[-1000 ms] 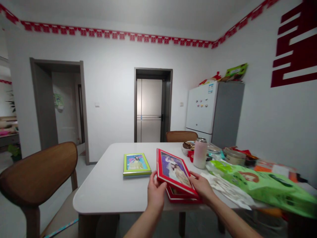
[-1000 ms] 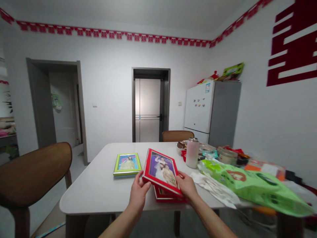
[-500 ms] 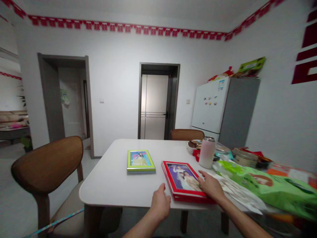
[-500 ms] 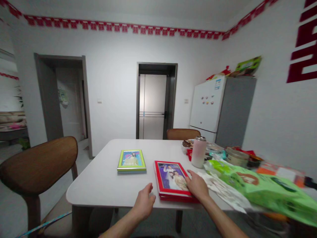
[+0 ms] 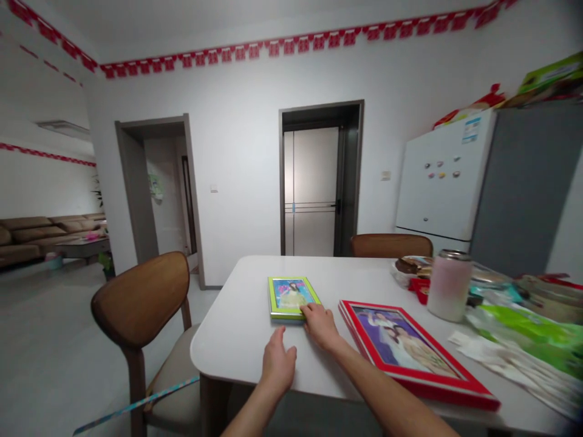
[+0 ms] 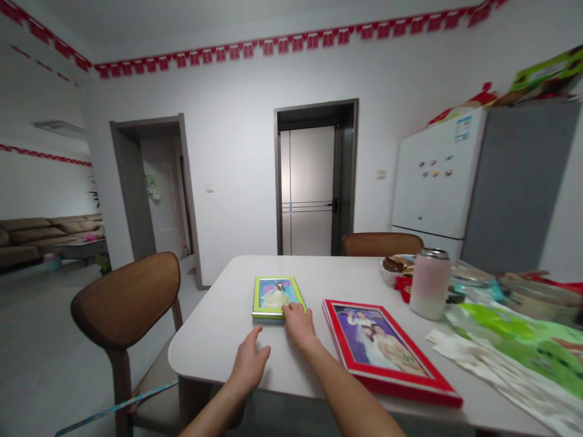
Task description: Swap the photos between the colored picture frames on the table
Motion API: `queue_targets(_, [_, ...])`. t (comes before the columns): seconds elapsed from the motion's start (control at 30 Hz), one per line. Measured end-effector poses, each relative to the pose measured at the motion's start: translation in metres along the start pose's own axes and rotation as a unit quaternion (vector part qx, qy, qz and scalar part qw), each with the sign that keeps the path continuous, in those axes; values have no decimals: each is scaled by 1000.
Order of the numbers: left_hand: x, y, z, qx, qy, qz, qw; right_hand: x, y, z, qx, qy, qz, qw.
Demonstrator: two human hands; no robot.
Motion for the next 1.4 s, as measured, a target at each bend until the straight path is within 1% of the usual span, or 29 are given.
queue_targets(0.07, [2,2,-2,-31,-34,-4,999,10,1,-2,7,-5,1,1000])
queue_targets(0.17, [5,2,-6,-79,-85,-2,993,33,5,-4,2,18,1,1000])
queue_targets(0.27, [5,-4,-12,-123,-135,14,983,56,8,-7,-25,60,2,998])
queue_targets(0.33, [3,-11,-18,-152,-163,27,974,67,6,-11,-41,64,-16,997])
queue_targets(0.37, [1,-13,-22,-166,-173,33,970,71,4,-14,-46,47,-37,997])
queue_targets(0.43, [-5,-17,-27,-195,-184,43,962,75,0,-19,-62,-18,-82,995])
queue_targets(0.5, [-14,-18,-31,-221,-186,52,956,75,-3,-22,-91,-70,-101,988])
queue_targets(0.6, [-29,-10,-33,-250,-178,58,950,67,-5,-21,-134,-87,-106,981])
queue_targets(0.63, [-34,-5,-32,-257,-172,56,949,63,-4,-21,-142,-93,-110,979])
queue_targets(0.7, [-43,8,-31,-264,-159,48,950,56,-5,-23,-150,-127,-107,975])
queue_targets(0.8, [-53,34,-31,-260,-132,18,956,48,-9,-26,-130,-180,-80,972])
queue_targets(0.83, [-55,44,-31,-256,-119,2,959,46,-10,-26,-112,-181,-70,975])
queue_targets(0.97, [-57,85,-33,-222,-68,-74,970,33,-12,-16,-42,-135,-30,989])
queue_targets(1.03, [-55,107,-32,-196,-46,-118,972,26,-11,-8,-36,-141,-25,989])
queue_targets(1.1, [-50,128,-29,-162,-22,-164,973,22,-8,4,-52,-149,-44,986])
queue_targets(1.17, [-44,147,-24,-118,0,-209,971,22,-3,22,-119,-120,-82,982])
queue_targets(1.2, [-40,154,-21,-92,9,-229,969,24,0,33,-179,-92,-95,975])
queue_targets(1.23, [-35,159,-17,-64,16,-245,967,28,3,44,-259,-68,-93,959])
queue_targets(1.27, [-30,161,-13,-35,19,-258,965,32,6,54,-350,-54,-73,932])
queue_targets(1.3, [-24,161,-9,-4,20,-267,964,38,9,63,-442,-63,-35,894])
queue_targets(1.33, [-17,158,-5,28,19,-272,962,43,11,71,-529,-88,10,844])
queue_targets(1.37, [-10,154,-1,60,18,-276,959,49,15,77,-601,-123,50,788])
queue_targets(1.4, [-2,148,4,91,19,-280,956,54,19,82,-655,-157,82,735])
Point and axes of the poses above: each hand's wrist, its own x-axis away from the middle knuckle, its own y-axis out of the back of the hand, z = x × y, the point moved 2 cm from there along -x, towards the middle knuckle, and after that the axes turned 2 degrees about z, right-handed, at the moved point
